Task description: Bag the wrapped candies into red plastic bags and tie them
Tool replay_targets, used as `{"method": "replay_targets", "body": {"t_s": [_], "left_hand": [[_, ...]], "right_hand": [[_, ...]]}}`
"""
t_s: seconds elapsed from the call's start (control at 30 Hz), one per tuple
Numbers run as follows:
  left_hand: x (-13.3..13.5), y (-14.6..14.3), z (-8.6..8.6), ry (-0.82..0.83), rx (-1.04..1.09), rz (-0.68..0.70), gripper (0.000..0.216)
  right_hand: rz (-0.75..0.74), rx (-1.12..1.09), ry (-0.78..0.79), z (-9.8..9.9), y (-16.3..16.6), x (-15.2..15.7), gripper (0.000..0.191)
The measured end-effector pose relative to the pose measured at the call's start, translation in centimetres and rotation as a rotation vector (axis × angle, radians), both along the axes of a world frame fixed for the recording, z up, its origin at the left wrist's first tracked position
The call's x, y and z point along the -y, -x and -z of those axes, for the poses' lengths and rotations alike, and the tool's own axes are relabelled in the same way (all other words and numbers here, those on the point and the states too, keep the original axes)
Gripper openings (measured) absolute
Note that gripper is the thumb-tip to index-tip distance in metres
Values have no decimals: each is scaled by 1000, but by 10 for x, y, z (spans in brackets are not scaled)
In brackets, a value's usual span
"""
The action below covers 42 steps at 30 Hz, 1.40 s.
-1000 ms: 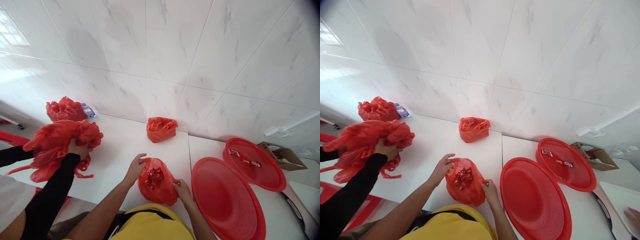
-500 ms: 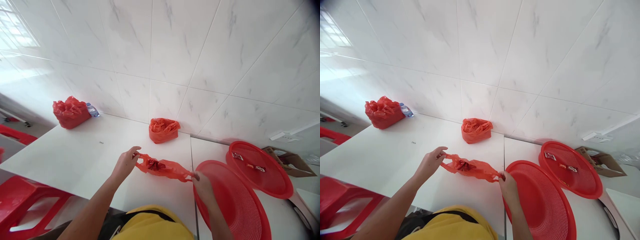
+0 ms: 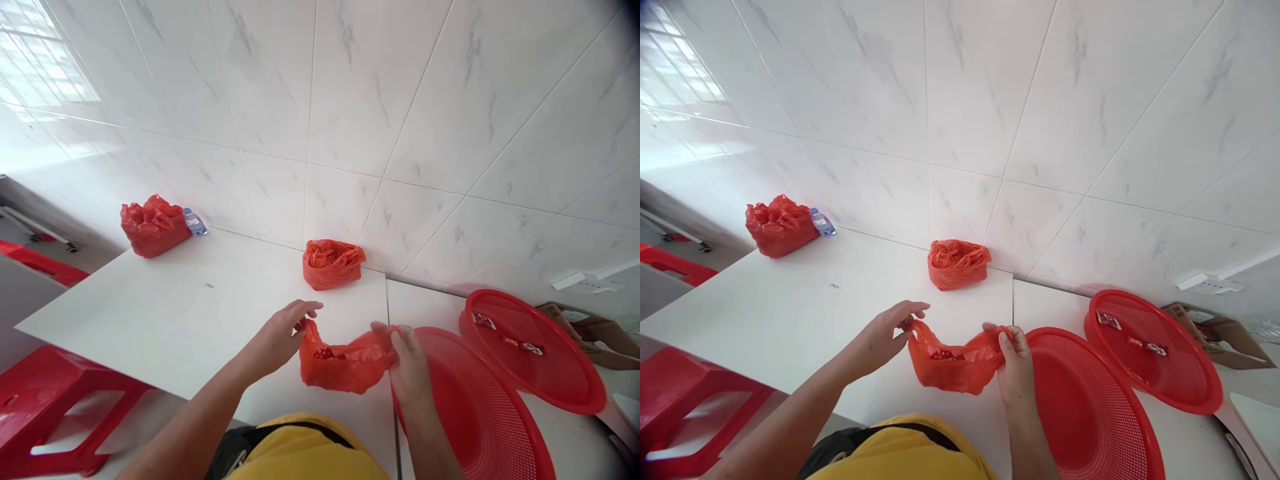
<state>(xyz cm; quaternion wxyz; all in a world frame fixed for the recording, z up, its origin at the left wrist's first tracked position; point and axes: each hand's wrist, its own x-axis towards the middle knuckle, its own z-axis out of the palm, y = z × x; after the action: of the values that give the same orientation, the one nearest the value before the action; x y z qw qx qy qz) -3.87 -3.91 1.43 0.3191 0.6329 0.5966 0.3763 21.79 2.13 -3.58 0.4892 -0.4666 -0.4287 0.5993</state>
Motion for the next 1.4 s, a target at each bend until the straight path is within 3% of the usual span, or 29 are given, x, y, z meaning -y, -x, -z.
{"method": "replay_targets", "body": {"t_s": [0.2,0.4,0.47,0.53,0.63,0.8,0.93,1.0,1.1,1.2,1.3,1.4], "left_hand": [[2,-10,7,59,-99,18,49],[7,-33,9,134,134,168,43],[7,-40,12,128,190,185,40],[6,-44,18,70,157,158,38],[4,-48,34,-47,10,114,31],[4,-54,69,-72,-220,301,24],[4,-58,88,-44,-190,359,12],[2,-56,92,25,-134,306,17],[0,-51,98,125,-84,117,18],[-1,-46,109,114,7,-43,14],[0,-44,119,180,121,-43,10],[-1,-46,121,302,103,-22,8]], "right_hand": [[-216,-78,106,8,26,14,37],[-751,62,109,0,46,38,32],[-831,124,68,0,52,42,30],[-773,168,95,5,56,42,43],[-621,175,180,17,56,36,47],[-472,139,223,39,51,31,48],[-474,134,222,50,50,31,49],[-532,131,186,51,47,29,50],[-610,77,138,51,41,26,39],[-590,24,117,51,34,26,37],[-577,83,116,53,32,27,40],[-577,202,67,57,34,25,19]]}}
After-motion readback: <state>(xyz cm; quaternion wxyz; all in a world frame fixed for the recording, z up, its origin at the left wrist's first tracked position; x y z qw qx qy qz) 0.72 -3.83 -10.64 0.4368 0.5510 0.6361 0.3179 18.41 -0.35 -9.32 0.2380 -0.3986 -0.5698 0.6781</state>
